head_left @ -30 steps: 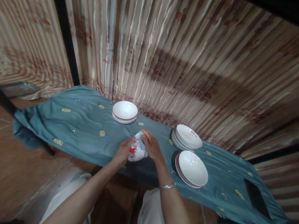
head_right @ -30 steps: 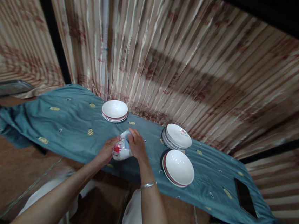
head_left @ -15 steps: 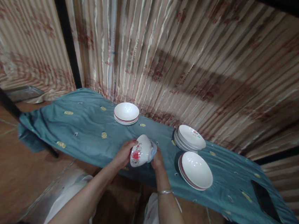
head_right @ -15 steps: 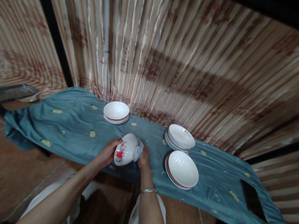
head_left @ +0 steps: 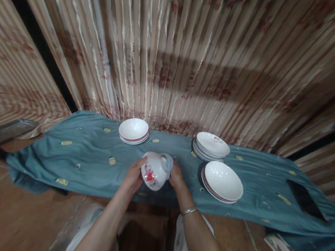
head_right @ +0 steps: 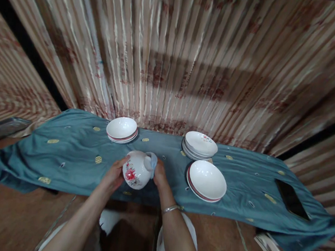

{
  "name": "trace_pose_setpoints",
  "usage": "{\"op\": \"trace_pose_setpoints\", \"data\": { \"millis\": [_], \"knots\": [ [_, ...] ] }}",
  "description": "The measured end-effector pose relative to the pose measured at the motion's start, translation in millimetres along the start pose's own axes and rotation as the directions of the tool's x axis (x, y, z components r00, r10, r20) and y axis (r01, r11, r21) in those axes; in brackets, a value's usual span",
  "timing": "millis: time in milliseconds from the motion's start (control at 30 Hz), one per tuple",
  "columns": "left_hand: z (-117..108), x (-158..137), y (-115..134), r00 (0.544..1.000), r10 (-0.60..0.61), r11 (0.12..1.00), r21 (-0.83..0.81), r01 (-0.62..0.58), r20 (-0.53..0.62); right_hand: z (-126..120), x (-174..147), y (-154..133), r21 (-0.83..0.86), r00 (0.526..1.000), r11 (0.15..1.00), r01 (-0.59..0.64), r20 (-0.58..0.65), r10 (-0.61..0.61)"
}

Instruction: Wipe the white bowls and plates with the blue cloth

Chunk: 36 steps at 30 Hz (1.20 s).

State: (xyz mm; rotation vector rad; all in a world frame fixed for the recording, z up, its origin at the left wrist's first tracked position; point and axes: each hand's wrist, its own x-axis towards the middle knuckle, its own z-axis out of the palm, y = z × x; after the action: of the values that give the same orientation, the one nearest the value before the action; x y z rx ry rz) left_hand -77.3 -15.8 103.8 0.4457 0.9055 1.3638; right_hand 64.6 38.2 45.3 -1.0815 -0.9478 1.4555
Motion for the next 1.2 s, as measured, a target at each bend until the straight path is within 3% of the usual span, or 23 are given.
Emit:
{"op": "trace_pose_setpoints", "data": {
  "millis": [167,400,500,633,733,833,933,1067,1200],
  "knots": [
    [4.4,6.2,3.9,0.988,-0.04,0.985,-0.173,0.013,-0.151,7.4,-4.7,10.5,-0.024,0.989,1.0,-0.001,-0.151,-0.002],
    [10.9,14.6,0.3,0.976,-0.031,0.953,-0.301,-0.036,-0.213,18.4,-22.0,25.1,-0.292,0.942,0.939,0.184,-0.221,-0.253],
    [14.3,14.8,-0.5,0.973,-0.031,0.944,-0.327,-0.046,-0.228,24.6,-35.6,27.8,-0.497,0.907,0.821,0.281,-0.143,-0.397],
    [17.9,12.8,-3.0,0.971,-0.02,0.952,-0.303,-0.054,-0.236,33.0,-52.7,27.2,-0.705,0.821,0.557,0.439,0.064,-0.567],
    [17.4,11.0,-7.6,0.978,0.014,0.969,-0.237,-0.064,-0.206,35.5,-57.4,22.9,-0.774,0.728,0.332,0.538,0.229,-0.646],
    [16.0,8.9,-11.3,0.985,0.042,0.98,-0.186,-0.073,-0.166,35.1,-57.2,16.9,-0.787,0.656,0.175,0.592,0.344,-0.671],
    [16.4,5.9,-11.5,0.989,0.019,0.983,-0.176,-0.045,-0.147,34.7,-57.2,11.9,-0.783,0.621,0.094,0.615,0.407,-0.669],
    [16.8,2.0,-10.6,0.995,-0.017,0.99,-0.141,0.003,-0.096,35.8,-60.4,6.6,-0.787,0.612,0.035,0.617,0.451,-0.65],
    [9.8,4.6,-15.7,0.996,0.057,0.997,-0.043,-0.059,-0.064,36.0,-63.0,-2.3,-0.785,0.618,-0.004,0.619,0.491,-0.614]
  ]
}}
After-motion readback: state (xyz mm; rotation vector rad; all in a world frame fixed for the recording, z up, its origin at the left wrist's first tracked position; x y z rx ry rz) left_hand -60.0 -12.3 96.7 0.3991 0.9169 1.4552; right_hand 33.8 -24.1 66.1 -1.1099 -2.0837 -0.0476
